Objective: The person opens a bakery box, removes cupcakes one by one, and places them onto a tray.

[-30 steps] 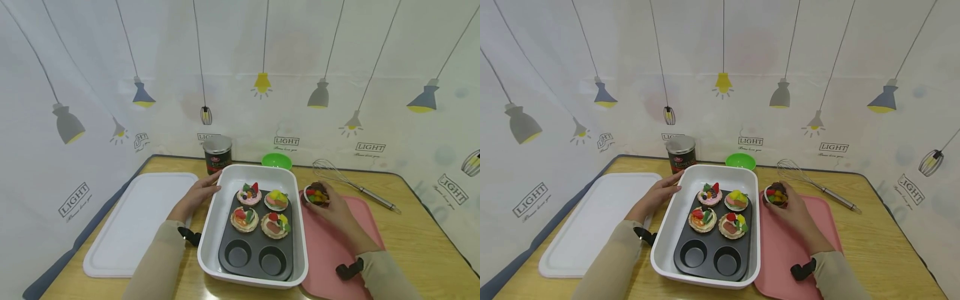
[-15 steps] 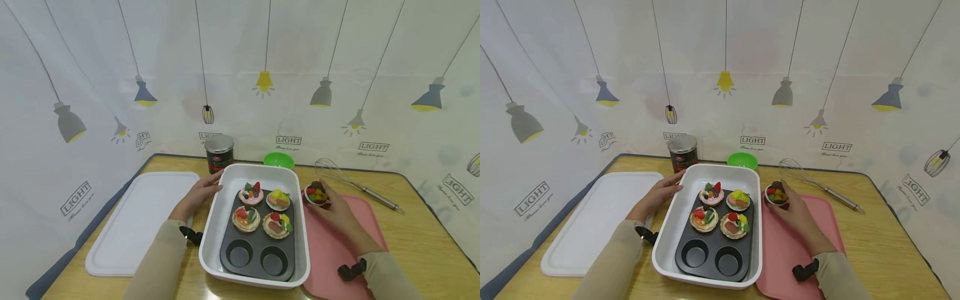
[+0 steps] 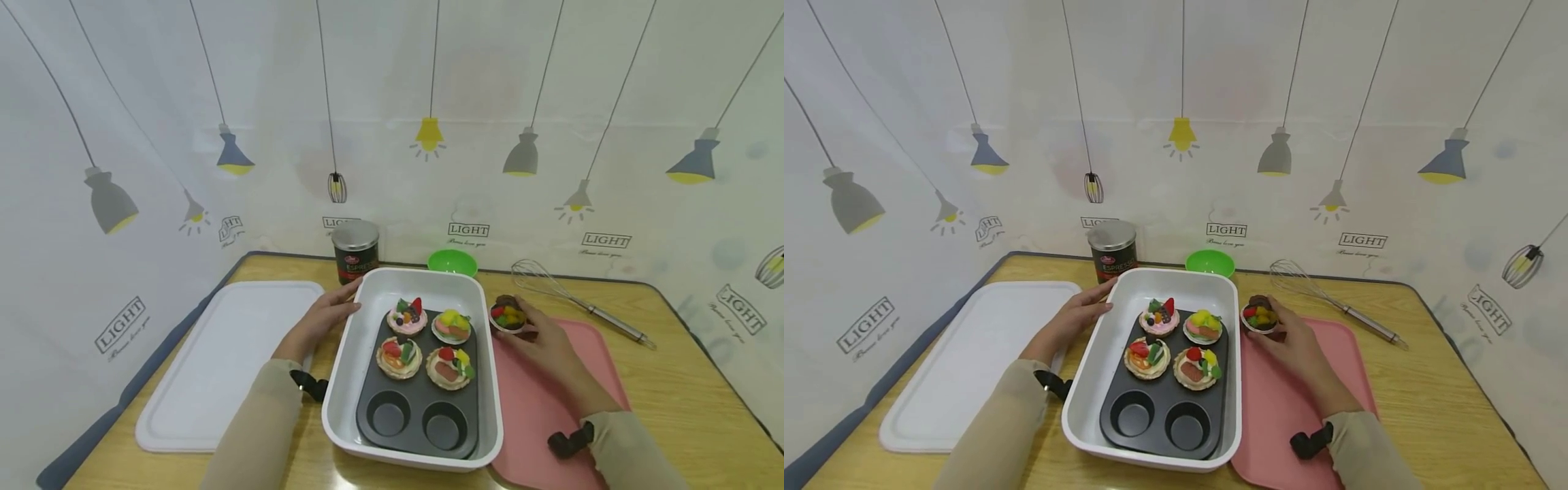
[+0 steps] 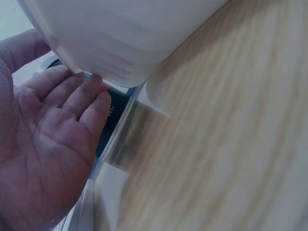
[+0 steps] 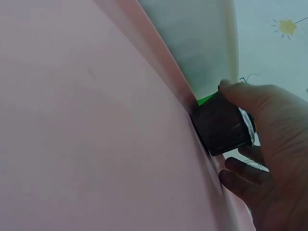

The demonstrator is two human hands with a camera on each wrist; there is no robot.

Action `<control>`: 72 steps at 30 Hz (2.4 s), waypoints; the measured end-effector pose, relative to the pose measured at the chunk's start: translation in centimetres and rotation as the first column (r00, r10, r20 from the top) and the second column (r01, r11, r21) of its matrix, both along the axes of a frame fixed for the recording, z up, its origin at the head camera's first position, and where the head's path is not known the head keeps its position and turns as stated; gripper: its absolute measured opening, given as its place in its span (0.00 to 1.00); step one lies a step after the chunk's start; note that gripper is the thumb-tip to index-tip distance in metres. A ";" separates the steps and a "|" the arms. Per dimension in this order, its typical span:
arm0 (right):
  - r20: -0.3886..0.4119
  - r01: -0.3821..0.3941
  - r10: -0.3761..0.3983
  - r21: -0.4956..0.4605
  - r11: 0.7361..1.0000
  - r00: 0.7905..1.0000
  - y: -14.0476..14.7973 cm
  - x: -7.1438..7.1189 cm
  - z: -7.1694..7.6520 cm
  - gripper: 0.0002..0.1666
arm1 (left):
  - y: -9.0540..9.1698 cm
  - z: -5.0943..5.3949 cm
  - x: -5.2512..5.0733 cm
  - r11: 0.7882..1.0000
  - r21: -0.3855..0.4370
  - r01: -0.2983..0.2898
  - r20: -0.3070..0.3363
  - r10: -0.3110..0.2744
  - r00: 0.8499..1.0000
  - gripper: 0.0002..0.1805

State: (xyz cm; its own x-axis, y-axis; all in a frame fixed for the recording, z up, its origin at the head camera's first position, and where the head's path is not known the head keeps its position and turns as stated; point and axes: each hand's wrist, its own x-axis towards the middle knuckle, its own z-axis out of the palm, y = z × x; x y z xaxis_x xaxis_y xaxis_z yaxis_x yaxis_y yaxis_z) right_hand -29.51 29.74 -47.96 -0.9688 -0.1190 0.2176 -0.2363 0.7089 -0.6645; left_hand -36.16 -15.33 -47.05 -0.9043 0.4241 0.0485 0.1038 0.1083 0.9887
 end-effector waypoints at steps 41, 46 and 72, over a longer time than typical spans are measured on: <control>-0.332 -0.576 0.612 0.210 0.790 0.718 -7.4 4.3 4.4 0.26 | -0.2 0.1 -0.4 1.000 0.003 -0.013 0.018 0.013 1.000 0.33; -0.249 -0.541 0.588 0.236 0.807 0.769 -7.8 4.7 3.6 0.35 | -0.1 0.0 -0.3 1.000 0.000 -0.002 0.020 0.002 1.000 0.33; -0.087 -0.451 0.534 0.434 0.780 0.841 -8.5 4.8 4.5 0.35 | 0.0 -0.1 -0.5 0.999 0.032 0.007 0.018 -0.007 1.000 0.33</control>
